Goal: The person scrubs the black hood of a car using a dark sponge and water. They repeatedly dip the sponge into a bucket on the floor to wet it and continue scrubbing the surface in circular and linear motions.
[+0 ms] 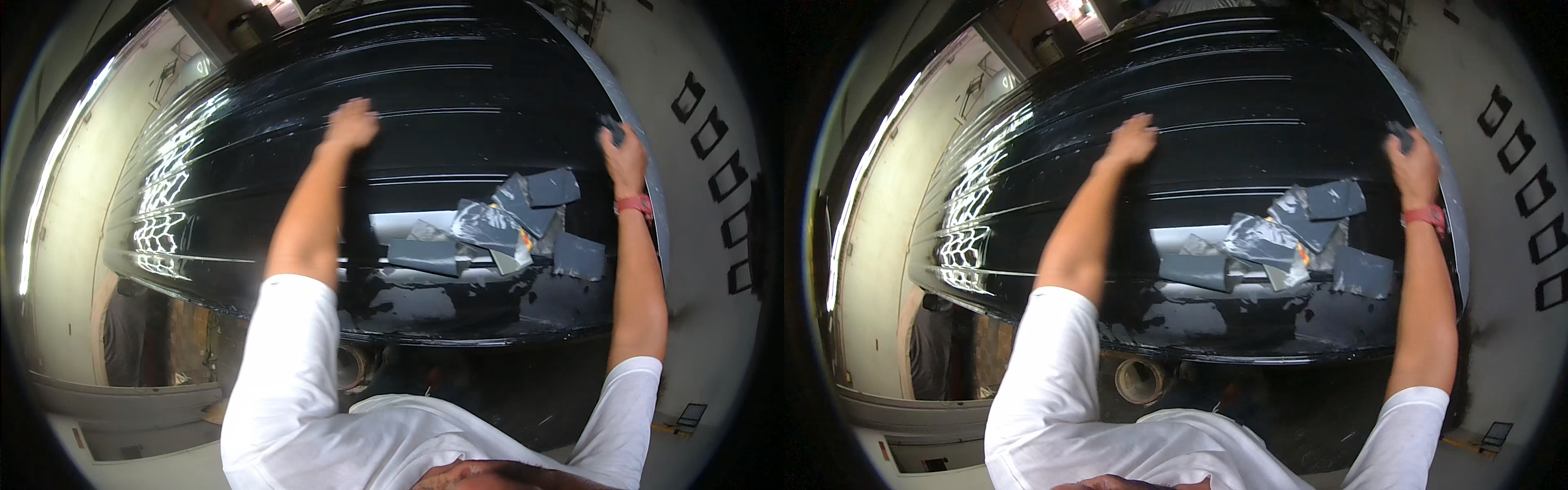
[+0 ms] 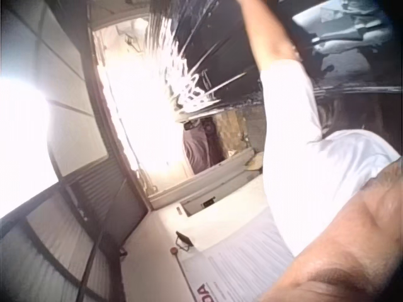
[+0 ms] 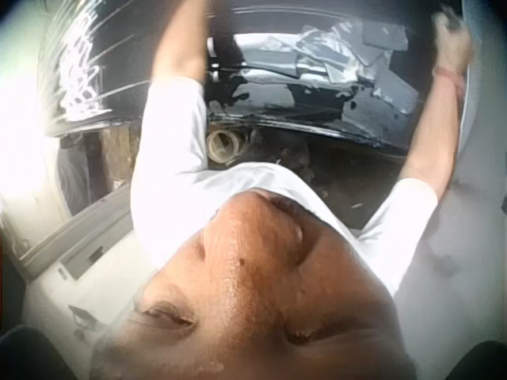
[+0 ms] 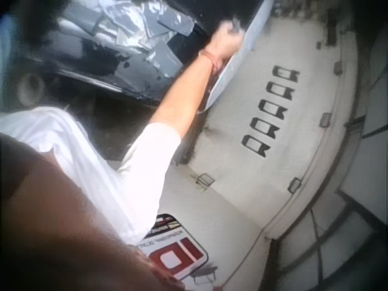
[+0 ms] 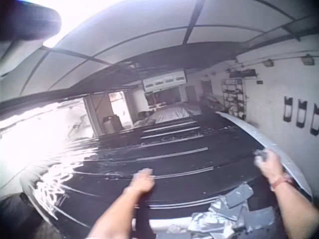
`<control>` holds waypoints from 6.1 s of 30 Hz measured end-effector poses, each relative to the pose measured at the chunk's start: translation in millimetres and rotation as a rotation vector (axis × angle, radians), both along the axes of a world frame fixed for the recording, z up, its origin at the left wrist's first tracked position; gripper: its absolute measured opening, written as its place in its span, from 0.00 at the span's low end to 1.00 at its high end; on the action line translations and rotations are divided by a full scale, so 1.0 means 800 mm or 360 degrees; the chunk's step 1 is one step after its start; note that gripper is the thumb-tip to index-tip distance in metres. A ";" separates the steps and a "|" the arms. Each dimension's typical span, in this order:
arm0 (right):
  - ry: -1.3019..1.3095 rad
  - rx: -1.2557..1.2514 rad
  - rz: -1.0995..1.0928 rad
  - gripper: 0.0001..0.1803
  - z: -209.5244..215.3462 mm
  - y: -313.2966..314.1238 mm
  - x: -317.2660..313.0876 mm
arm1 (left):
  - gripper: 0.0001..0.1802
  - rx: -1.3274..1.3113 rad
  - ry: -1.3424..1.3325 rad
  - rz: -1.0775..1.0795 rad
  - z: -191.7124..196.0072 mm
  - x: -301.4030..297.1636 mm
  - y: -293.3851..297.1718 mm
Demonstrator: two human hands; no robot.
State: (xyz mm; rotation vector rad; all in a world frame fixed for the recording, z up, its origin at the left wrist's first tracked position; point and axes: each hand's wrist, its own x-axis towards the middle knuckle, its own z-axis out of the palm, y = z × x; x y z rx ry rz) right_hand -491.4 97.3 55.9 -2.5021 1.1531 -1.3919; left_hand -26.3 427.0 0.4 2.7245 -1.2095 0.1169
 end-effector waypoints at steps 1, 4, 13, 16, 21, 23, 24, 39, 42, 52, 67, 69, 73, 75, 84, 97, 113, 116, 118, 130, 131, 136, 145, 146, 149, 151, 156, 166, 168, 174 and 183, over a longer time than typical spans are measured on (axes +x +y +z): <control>0.0087 0.0144 0.0154 0.19 0.028 0.047 0.057 | 0.33 -0.0026 -0.0104 -0.0117 -0.001 -0.044 -0.035; 0.0276 0.0185 0.0604 0.20 0.077 0.186 0.234 | 0.30 -0.0316 -0.0315 -0.0514 -0.021 -0.123 -0.131; 0.0980 0.0268 0.0465 0.33 -0.007 0.253 0.309 | 0.33 -0.0219 0.0206 0.0062 0.012 0.143 0.099; 0.0682 0.0257 0.0524 0.34 -0.046 0.248 0.303 | 0.35 -0.0120 0.0053 0.0586 0.024 0.253 0.211; 0.0592 0.0123 0.0428 0.30 -0.047 0.258 0.310 | 0.37 -0.0028 0.0122 0.0045 0.050 0.144 0.067; 0.0553 0.0074 0.0490 0.30 -0.046 0.264 0.322 | 0.37 -0.0082 0.0038 -0.0363 0.022 0.092 0.006; 0.0548 0.0045 0.0516 0.29 -0.045 0.261 0.328 | 0.37 -0.0100 0.0082 -0.0428 0.009 0.085 -0.013; 0.0546 0.0236 0.0465 0.28 -0.034 0.268 0.324 | 0.39 0.0139 0.0070 0.0610 0.020 0.351 0.234; 0.0514 0.0187 0.0469 0.28 -0.036 0.266 0.321 | 0.38 -0.0060 0.0032 0.0110 -0.002 0.319 0.209; 0.0517 0.0234 0.0427 0.30 -0.034 0.266 0.313 | 0.35 -0.0023 -0.0118 0.0313 0.036 0.341 0.059; 0.0493 0.0337 0.0424 0.29 -0.030 0.266 0.319 | 0.36 0.0071 0.0111 0.0465 0.033 0.507 0.096; 0.0517 0.0285 0.0421 0.29 -0.028 0.263 0.324 | 0.38 -0.0015 0.0067 0.0634 0.025 0.524 0.100; 0.0529 0.0307 0.0410 0.28 -0.030 0.268 0.323 | 0.40 0.0075 -0.0019 0.0215 0.027 0.395 -0.062; 0.0553 0.0274 0.0444 0.28 -0.022 0.266 0.323 | 0.39 -0.0024 -0.0058 -0.0114 0.029 0.301 -0.149; 0.0520 0.0253 0.0424 0.29 -0.030 0.257 0.303 | 0.29 -0.0322 0.0843 -0.0763 0.044 0.368 -0.030; 0.0531 0.0200 0.0410 0.29 -0.033 0.260 0.307 | 0.33 -0.0252 0.0708 -0.0820 0.047 0.201 -0.163; 0.0466 0.0056 0.0429 0.28 -0.048 0.256 0.306 | 0.30 -0.0692 0.0047 0.0194 0.146 0.219 0.302; 0.0441 0.0004 0.0449 0.27 -0.060 0.251 0.294 | 0.28 -0.1098 0.0328 0.0210 0.142 0.093 0.389; 0.0406 0.0087 0.0587 0.27 -0.050 0.254 0.293 | 0.28 -0.1393 0.0415 0.0247 0.105 0.020 0.437; 0.1112 0.0557 0.0578 0.47 0.008 0.141 0.473 | 0.33 -0.0301 0.0128 0.0161 0.015 -0.093 0.421; 0.1116 0.0603 0.0498 0.49 0.005 0.128 0.489 | 0.33 -0.0242 0.0135 0.0167 0.020 -0.093 0.421; 0.0996 0.0525 0.0439 0.38 -0.019 0.086 0.535 | 0.35 -0.0122 0.0234 0.0208 0.032 -0.089 0.414; 0.0745 0.0198 0.0962 0.29 -0.019 0.244 0.679 | 0.36 -0.0068 0.0358 0.0232 0.043 -0.083 0.413; 0.0811 0.0234 0.0968 0.27 -0.013 0.291 0.712 | 0.36 -0.0069 0.0364 0.0242 0.043 -0.082 0.414; 0.1023 0.0213 0.0967 0.33 -0.011 0.414 0.802 | 0.36 -0.0080 0.0378 0.0239 0.044 -0.080 0.414; 0.1064 0.0295 0.0997 0.40 -0.021 0.461 0.854 | 0.36 -0.0083 0.0389 0.0212 0.042 -0.078 0.410; 0.0995 0.0546 0.1261 0.40 -0.015 0.486 0.883 | 0.35 -0.0111 0.0380 0.0217 0.040 -0.077 0.412; 0.1054 0.0477 0.0701 0.32 0.002 0.250 0.679 | 0.34 -0.0201 0.0272 0.0225 0.039 -0.084 0.418; 0.1167 0.0570 0.0464 0.34 0.015 0.175 0.603 | 0.33 -0.0205 0.0244 0.0204 0.036 -0.086 0.417; 0.1366 0.0575 0.0776 0.41 0.058 0.106 0.427 | 0.32 -0.0234 0.0156 0.0176 0.025 -0.089 0.413; 0.0904 -0.0086 0.1089 0.30 -0.022 0.251 0.297 | 0.26 -0.0588 -0.0132 0.0208 0.009 -0.092 0.427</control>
